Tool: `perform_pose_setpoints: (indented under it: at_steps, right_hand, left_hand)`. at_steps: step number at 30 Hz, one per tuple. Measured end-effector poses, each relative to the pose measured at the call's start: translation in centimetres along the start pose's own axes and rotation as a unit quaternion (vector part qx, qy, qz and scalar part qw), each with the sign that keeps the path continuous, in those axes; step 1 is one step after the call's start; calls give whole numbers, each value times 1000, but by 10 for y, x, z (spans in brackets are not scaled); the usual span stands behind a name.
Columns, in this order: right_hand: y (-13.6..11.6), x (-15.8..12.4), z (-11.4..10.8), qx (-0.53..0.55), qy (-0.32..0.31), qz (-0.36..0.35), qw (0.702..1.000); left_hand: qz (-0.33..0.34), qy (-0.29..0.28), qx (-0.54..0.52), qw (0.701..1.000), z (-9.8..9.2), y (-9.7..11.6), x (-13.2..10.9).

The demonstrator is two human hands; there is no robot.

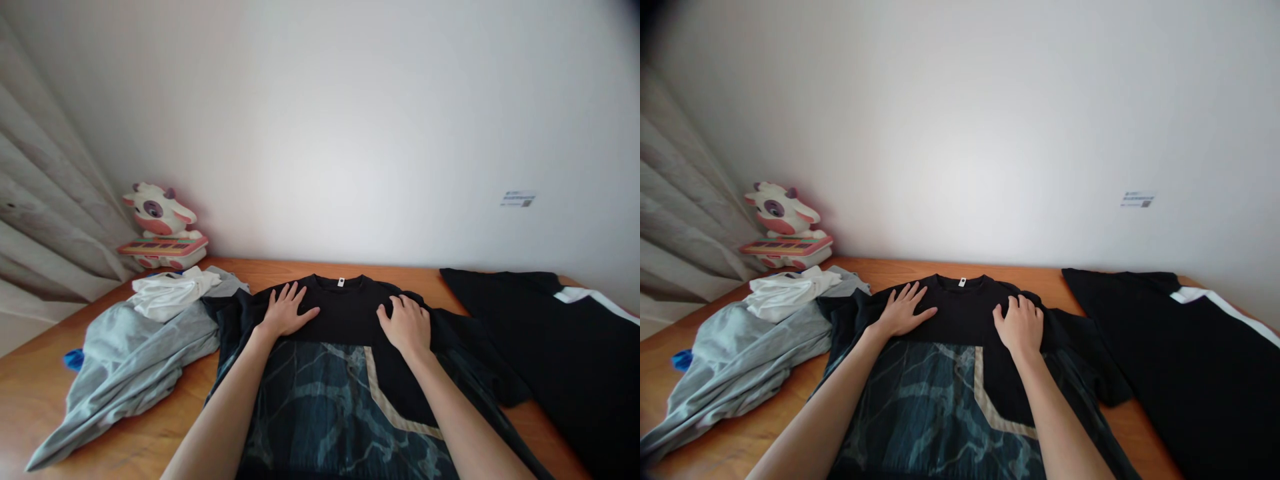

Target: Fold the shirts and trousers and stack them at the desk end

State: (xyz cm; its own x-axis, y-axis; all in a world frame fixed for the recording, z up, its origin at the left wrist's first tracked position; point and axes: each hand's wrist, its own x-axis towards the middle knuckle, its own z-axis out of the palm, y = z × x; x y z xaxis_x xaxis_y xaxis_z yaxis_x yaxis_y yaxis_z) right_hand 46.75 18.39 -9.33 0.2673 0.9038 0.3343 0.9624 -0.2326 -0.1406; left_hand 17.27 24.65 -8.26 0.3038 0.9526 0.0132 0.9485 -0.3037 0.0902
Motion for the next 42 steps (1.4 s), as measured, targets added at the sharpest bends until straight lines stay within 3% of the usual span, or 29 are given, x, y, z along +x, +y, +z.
perform_pose_setpoints:
  at_steps: [7, 13, 15, 18, 22, 25, 28, 31, 34, 37, 42]
  right_hand:
    - [2, 7, 3, -1, -168, 16, 986]
    - [7, 3, 1, 54, -57, -24, 997]
    - [6, 1, -1, 56, -59, -37, 996]
    - [8, 4, -10, 60, -86, -70, 992]
    - [39, 7, -37, 60, -87, -52, 993]
    - [86, 2, -60, 32, -60, 35, 997]
    - [135, -9, -72, 8, -79, 124, 989]
    - [165, -18, -69, 17, -114, 141, 983]
    - [172, -22, -57, 44, -121, 128, 983]
    - [171, -19, -46, 88, -114, 122, 982]
    - [193, -6, -48, 177, -23, 147, 973]
  left_hand:
    - [15, 19, -15, 1000, 1, 0, -1]
    - [7, 124, -33, 992, 3, 3, -4]
    - [32, 157, -33, 987, -2, 6, -7]
    - [102, 127, -10, 987, -13, 14, -11]
    - [120, 98, -1, 988, -30, 48, -19]
    - [124, 105, -97, 982, -37, 99, -33]
    - [173, 54, -176, 968, -34, 159, -55]
    - [228, 29, -191, 954, -22, 202, -78]
    - [262, 40, -175, 948, -6, 218, -93]
    - [263, 45, -182, 946, 4, 215, -100]
    - [259, 25, -196, 945, 1, 211, -100]
